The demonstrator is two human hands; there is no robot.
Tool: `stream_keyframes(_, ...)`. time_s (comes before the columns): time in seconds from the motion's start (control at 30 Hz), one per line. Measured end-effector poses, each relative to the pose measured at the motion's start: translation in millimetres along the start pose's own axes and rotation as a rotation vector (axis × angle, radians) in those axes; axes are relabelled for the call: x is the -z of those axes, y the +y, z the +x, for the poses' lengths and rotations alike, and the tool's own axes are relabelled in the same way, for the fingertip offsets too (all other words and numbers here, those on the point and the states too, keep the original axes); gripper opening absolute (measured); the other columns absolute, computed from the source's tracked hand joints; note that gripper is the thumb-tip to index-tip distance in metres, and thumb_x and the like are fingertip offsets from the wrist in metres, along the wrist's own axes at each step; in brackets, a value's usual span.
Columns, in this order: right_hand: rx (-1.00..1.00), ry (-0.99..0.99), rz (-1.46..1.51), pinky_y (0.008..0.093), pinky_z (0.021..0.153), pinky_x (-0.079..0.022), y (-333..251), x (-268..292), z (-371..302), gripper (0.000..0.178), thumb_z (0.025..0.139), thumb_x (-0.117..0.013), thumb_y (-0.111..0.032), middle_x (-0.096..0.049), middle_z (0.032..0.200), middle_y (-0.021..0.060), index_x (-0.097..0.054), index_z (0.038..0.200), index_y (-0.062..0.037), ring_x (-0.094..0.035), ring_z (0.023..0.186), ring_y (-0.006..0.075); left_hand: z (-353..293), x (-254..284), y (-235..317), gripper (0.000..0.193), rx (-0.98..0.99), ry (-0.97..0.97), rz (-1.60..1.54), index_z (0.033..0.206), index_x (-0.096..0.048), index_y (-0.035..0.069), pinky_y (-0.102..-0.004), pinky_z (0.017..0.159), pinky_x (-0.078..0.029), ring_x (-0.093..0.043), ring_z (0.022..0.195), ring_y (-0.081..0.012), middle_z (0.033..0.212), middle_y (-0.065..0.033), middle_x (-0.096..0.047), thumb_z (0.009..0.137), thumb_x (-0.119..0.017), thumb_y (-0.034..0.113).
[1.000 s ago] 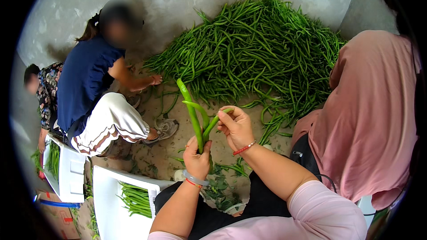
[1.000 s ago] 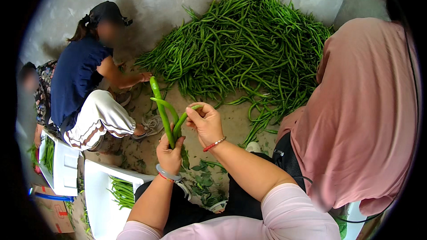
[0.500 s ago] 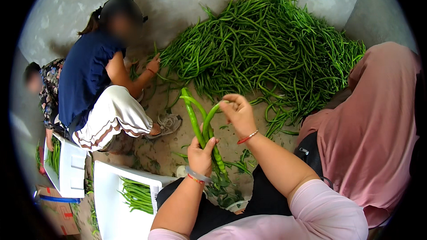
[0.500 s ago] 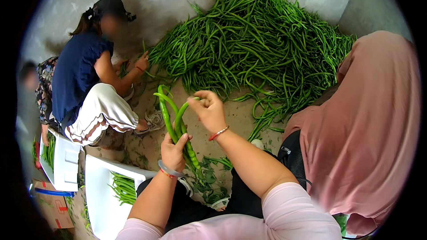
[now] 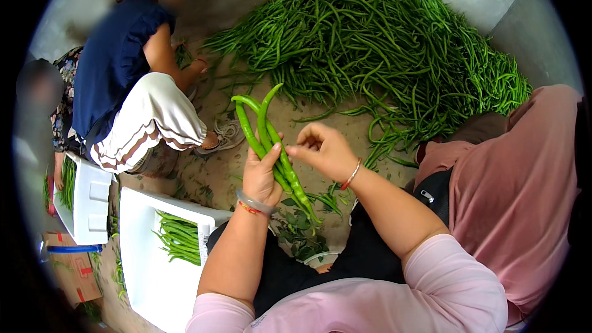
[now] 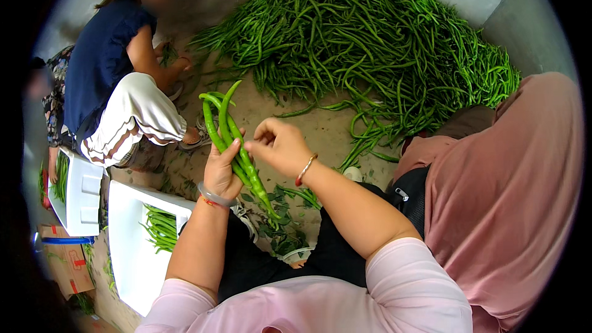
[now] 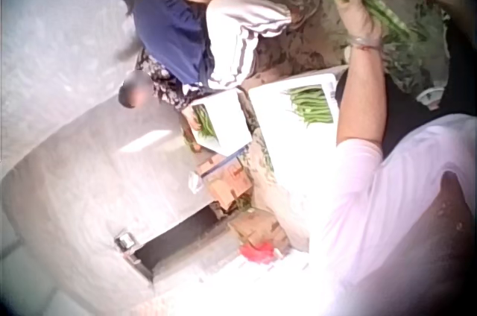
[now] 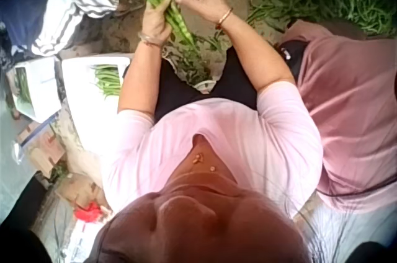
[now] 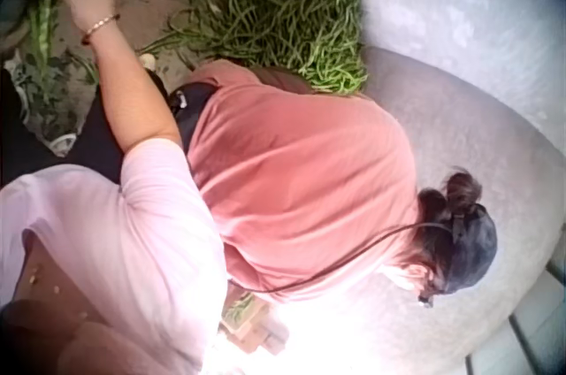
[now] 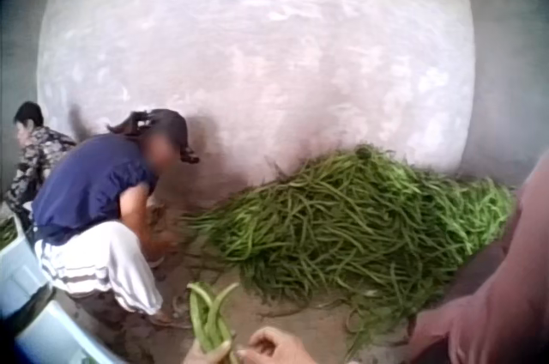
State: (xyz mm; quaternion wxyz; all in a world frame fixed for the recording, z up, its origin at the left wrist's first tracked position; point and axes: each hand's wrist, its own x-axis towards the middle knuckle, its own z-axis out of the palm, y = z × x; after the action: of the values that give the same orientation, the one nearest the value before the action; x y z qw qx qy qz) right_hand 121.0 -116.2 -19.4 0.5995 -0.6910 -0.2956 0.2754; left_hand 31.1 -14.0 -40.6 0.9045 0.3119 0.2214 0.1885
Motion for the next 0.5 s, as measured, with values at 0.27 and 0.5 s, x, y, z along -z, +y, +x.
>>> stream_keyframes(0.27, 0.067, -0.115, -0.04, 0.0244, 0.058, -0.042, 17.4, -13.2, -3.3, 0.013, 0.064, -0.06, -0.006, -0.051, 0.07, 0.007, -0.052, 0.073, -0.0015, -0.052, 0.062, 0.0152, -4.1, -5.7, 8.6, 0.051, 0.035, -0.077, -0.098, 0.122, -0.023, 0.019, -0.0339, 0.077, -0.04, -0.045, 0.092, -0.0201, 0.109, -0.0098, -0.04, 0.078, -0.043, 0.002)
stream_keyframes(0.5, 0.292, -0.042, -0.472, 0.0329, 0.07, -0.039, 13.4, -23.6, -13.2, 0.027, 0.065, -0.059, -0.017, -0.05, 0.078, 0.0148, -0.052, 0.081, 0.0023, -0.048, 0.078, 0.0269, -4.8, -8.2, -0.4, 0.032, -0.037, 0.017, 0.071, 0.114, -0.03, 0.019, -0.034, 0.077, -0.036, -0.042, 0.085, -0.0178, 0.097, -0.0031, -0.037, 0.083, -0.04, 0.017)
